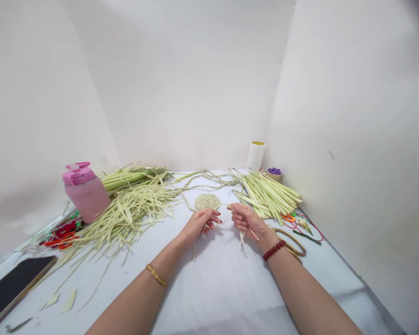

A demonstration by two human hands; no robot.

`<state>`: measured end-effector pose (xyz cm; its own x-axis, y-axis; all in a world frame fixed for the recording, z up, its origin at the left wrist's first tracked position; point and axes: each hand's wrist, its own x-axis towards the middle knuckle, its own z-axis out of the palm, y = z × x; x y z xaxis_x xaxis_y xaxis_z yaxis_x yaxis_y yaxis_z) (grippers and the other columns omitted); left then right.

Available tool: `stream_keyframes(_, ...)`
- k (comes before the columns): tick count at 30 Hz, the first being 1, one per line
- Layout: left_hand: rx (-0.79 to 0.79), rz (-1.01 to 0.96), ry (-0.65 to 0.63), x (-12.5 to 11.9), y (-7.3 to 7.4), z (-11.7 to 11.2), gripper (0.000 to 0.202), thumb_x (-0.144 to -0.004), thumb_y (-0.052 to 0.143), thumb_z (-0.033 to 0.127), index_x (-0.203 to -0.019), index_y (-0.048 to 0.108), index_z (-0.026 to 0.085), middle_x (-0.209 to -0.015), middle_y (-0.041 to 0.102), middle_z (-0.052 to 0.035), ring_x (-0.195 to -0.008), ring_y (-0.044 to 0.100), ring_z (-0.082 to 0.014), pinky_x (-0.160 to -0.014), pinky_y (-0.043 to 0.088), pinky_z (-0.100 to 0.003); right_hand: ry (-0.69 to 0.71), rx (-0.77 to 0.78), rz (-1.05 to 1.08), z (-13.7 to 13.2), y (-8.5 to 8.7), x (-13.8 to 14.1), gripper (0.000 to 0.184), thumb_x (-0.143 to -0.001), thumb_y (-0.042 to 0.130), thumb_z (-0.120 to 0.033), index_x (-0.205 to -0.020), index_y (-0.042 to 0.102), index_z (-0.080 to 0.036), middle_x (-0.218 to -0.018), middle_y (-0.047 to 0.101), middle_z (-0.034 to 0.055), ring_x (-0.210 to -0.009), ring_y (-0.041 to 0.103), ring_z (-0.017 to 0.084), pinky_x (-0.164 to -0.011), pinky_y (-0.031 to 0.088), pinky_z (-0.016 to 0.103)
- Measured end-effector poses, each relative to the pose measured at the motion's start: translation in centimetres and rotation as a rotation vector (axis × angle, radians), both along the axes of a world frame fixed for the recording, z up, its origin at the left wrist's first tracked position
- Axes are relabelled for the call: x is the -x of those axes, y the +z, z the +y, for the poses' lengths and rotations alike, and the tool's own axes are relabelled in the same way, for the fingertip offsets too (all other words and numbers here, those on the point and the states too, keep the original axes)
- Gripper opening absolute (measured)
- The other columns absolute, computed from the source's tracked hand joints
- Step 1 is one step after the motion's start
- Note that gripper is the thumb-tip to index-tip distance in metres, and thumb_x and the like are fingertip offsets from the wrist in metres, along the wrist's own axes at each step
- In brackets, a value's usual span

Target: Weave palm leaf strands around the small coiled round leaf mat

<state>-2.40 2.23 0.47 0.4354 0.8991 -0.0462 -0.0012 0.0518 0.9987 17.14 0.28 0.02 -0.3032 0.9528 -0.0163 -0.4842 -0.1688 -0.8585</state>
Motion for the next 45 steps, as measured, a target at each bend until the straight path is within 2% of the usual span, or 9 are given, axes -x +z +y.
stream_keyframes(6,-0.095,-0.020,0.074,-0.1,0.3,-0.2,0.031,-0.070,0.067,0.045,-0.080,0.065,0.016,-0.071,0.061,-0.0025,-0.052,0.044,-0.0073,-0.051,0.036,-0.022,-0.034,-0.035,-0.102,-0.2,0.1,0.3,0.025,-0.072,0.071,-0.036,-0.080,0.058,-0.016,-0.055,0.043,-0.0064,-0.043,0.030,0.003,-0.039,0.022,0.017)
stream_keyframes(10,-0.016,-0.152,0.133,0.3,0.3,0.1,0.030,-0.072,0.065,0.045,-0.076,0.061,0.016,-0.079,0.061,-0.0036,-0.067,0.053,-0.0107,-0.063,0.043,-0.022,-0.076,-0.020,-0.149,-0.2,0.1,0.5,0.022,-0.067,0.073,-0.031,-0.073,0.057,-0.017,-0.063,0.058,-0.0009,-0.053,0.048,0.008,-0.052,0.039,0.021)
stream_keyframes(12,0.039,-0.209,0.130,0.4,0.3,0.2,0.029,-0.072,0.066,0.043,-0.076,0.061,0.015,-0.080,0.061,-0.0039,-0.071,0.055,-0.0114,-0.067,0.045,-0.023,-0.078,-0.034,-0.146,-0.2,0.0,0.6,0.020,-0.067,0.072,-0.029,-0.070,0.056,-0.017,-0.067,0.061,0.0009,-0.057,0.053,0.010,-0.058,0.042,0.023)
stream_keyframes(20,0.077,-0.222,0.095,0.3,0.9,-0.2,0.029,-0.073,0.065,0.044,-0.073,0.059,0.015,-0.072,0.060,-0.0037,-0.064,0.053,-0.0112,-0.061,0.045,-0.023,-0.080,-0.037,-0.153,0.0,-0.1,0.5,0.018,-0.068,0.071,-0.027,-0.069,0.056,-0.018,-0.066,0.061,0.0006,-0.057,0.054,0.010,-0.061,0.042,0.024)
stream_keyframes(26,0.112,-0.231,0.071,0.4,1.0,-0.2,0.032,-0.072,0.067,0.045,-0.078,0.062,0.014,-0.060,0.051,0.0019,-0.056,0.048,-0.0083,-0.054,0.040,-0.019,-0.112,-0.029,-0.153,0.1,-0.1,0.6,0.019,-0.066,0.073,-0.027,-0.070,0.058,-0.017,-0.067,0.061,-0.0002,-0.058,0.054,0.010,-0.061,0.043,0.024)
stream_keyframes(30,0.076,-0.228,0.090,0.4,0.8,-0.1,0.030,-0.072,0.069,0.043,-0.078,0.062,0.015,-0.057,0.045,0.0051,-0.054,0.046,-0.0065,-0.059,0.040,-0.018,-0.097,-0.014,-0.179,0.1,-0.2,0.8,0.020,-0.065,0.075,-0.028,-0.070,0.059,-0.017,-0.065,0.060,-0.0008,-0.056,0.054,0.009,-0.058,0.042,0.023)
stream_keyframes(35,0.068,-0.160,0.084,0.1,0.6,-0.3,0.032,-0.067,0.074,0.041,-0.085,0.061,0.017,-0.060,0.052,0.0044,-0.052,0.046,-0.0066,-0.064,0.044,-0.022,-0.089,-0.047,-0.246,0.1,-0.5,1.1,0.023,-0.067,0.074,-0.034,-0.072,0.062,-0.015,-0.069,0.062,0.0009,-0.056,0.055,0.009,-0.058,0.043,0.023)
stream_keyframes(39,0.029,-0.140,0.114,0.0,0.6,-0.2,0.033,-0.070,0.069,0.045,-0.084,0.064,0.016,-0.056,0.049,0.0045,-0.051,0.045,-0.0073,-0.070,0.046,-0.025,-0.019,-0.084,-0.319,-0.1,-0.6,1.1,0.028,-0.071,0.070,-0.041,-0.076,0.064,-0.014,-0.066,0.065,0.0038,-0.056,0.057,0.010,-0.058,0.042,0.023)
stream_keyframes(45,0.031,-0.122,0.139,0.1,0.7,0.0,0.030,-0.068,0.068,0.044,-0.072,0.059,0.016,-0.052,0.045,0.0050,-0.049,0.042,-0.0074,-0.056,0.041,-0.020,0.023,-0.117,-0.310,-0.4,-0.3,1.2,0.027,-0.073,0.069,-0.041,-0.074,0.061,-0.015,-0.067,0.066,0.0044,-0.058,0.058,0.011,-0.060,0.043,0.025)
